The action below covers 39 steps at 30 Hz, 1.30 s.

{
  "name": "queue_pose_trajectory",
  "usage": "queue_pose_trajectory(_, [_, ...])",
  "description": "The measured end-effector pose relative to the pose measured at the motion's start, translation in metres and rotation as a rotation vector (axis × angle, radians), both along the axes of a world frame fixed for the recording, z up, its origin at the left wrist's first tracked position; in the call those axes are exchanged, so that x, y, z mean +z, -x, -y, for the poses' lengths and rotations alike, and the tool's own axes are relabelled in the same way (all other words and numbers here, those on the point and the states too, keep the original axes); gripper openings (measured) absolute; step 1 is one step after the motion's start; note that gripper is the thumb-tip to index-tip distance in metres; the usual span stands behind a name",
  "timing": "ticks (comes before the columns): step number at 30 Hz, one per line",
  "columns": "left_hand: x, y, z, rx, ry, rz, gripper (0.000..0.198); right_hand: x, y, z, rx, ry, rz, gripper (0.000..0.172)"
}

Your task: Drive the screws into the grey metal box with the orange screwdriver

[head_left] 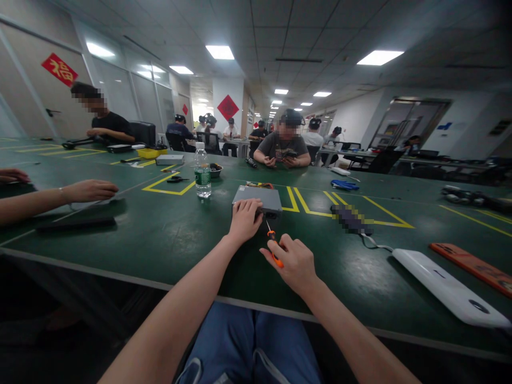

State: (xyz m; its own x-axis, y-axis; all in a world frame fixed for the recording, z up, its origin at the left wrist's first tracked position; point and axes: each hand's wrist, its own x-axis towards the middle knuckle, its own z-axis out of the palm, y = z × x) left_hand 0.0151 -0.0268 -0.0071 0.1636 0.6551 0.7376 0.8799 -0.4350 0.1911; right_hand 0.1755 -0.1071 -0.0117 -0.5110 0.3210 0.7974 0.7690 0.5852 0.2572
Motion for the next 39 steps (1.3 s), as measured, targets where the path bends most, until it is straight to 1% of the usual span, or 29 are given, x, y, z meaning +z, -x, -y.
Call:
queue_pose_trajectory(2, [-0.0003, 0.0002, -0.0002, -0.004, -0.003, 0.005, 0.023, -0.0007, -0.0010, 0.0005, 0.009, 0.065, -0.057, 0.025])
queue_pose_trajectory(6, [-0.0006, -0.0005, -0.0009, 0.009, 0.006, 0.009, 0.024, -0.0012, -0.0031, 0.0031, 0.125, 0.244, -0.161, 0.027])
queue_pose_trajectory(9, [-0.0003, -0.0014, -0.0008, 0.022, 0.017, 0.008, 0.024, -0.0005, -0.0038, 0.0056, 0.179, 0.303, -0.129, 0.026])
queue_pose_trajectory(11, [0.0002, -0.0018, -0.0006, 0.025, 0.021, 0.008, 0.023, 0.0004, -0.0038, 0.0065, 0.173, 0.263, -0.071, 0.028])
queue_pose_trajectory(15, [0.0009, -0.0020, -0.0004, 0.019, 0.022, 0.010, 0.023, 0.0023, -0.0039, 0.0057, 0.122, 0.030, -0.008, 0.026])
queue_pose_trajectory(17, [0.0009, -0.0020, -0.0004, 0.016, 0.019, 0.013, 0.023, 0.0029, -0.0043, 0.0050, 0.137, -0.034, 0.036, 0.024])
queue_pose_trajectory(20, [0.0004, -0.0021, -0.0007, 0.017, 0.017, 0.014, 0.022, 0.0031, -0.0040, 0.0049, 0.185, -0.020, 0.120, 0.023])
queue_pose_trajectory(22, [0.0000, -0.0021, -0.0009, 0.016, 0.009, 0.014, 0.022, 0.0028, -0.0022, 0.0059, 0.191, -0.002, 0.136, 0.015])
queue_pose_trajectory(24, [-0.0002, -0.0020, -0.0010, 0.015, -0.003, 0.017, 0.022, 0.0019, 0.0006, 0.0075, 0.173, 0.006, 0.131, 0.010])
queue_pose_trajectory(28, [-0.0002, -0.0021, -0.0008, 0.021, -0.007, 0.015, 0.022, -0.0017, 0.0041, 0.0084, 0.120, 0.025, 0.115, 0.014])
queue_pose_trajectory(31, [-0.0004, -0.0024, -0.0009, 0.021, -0.001, 0.014, 0.021, -0.0041, 0.0029, 0.0052, 0.084, -0.030, 0.130, 0.015])
queue_pose_trajectory(35, [-0.0014, -0.0028, -0.0015, 0.020, -0.014, 0.022, 0.021, -0.0028, -0.0008, 0.0019, 0.033, -0.135, 0.082, 0.009])
queue_pose_trajectory(37, [-0.0016, -0.0029, -0.0015, 0.021, -0.019, 0.020, 0.021, -0.0006, -0.0020, 0.0025, 0.029, -0.150, 0.050, 0.010])
queue_pose_trajectory(39, [-0.0013, -0.0029, -0.0011, 0.023, -0.015, 0.014, 0.022, 0.0011, -0.0021, 0.0037, 0.026, -0.130, 0.047, 0.009])
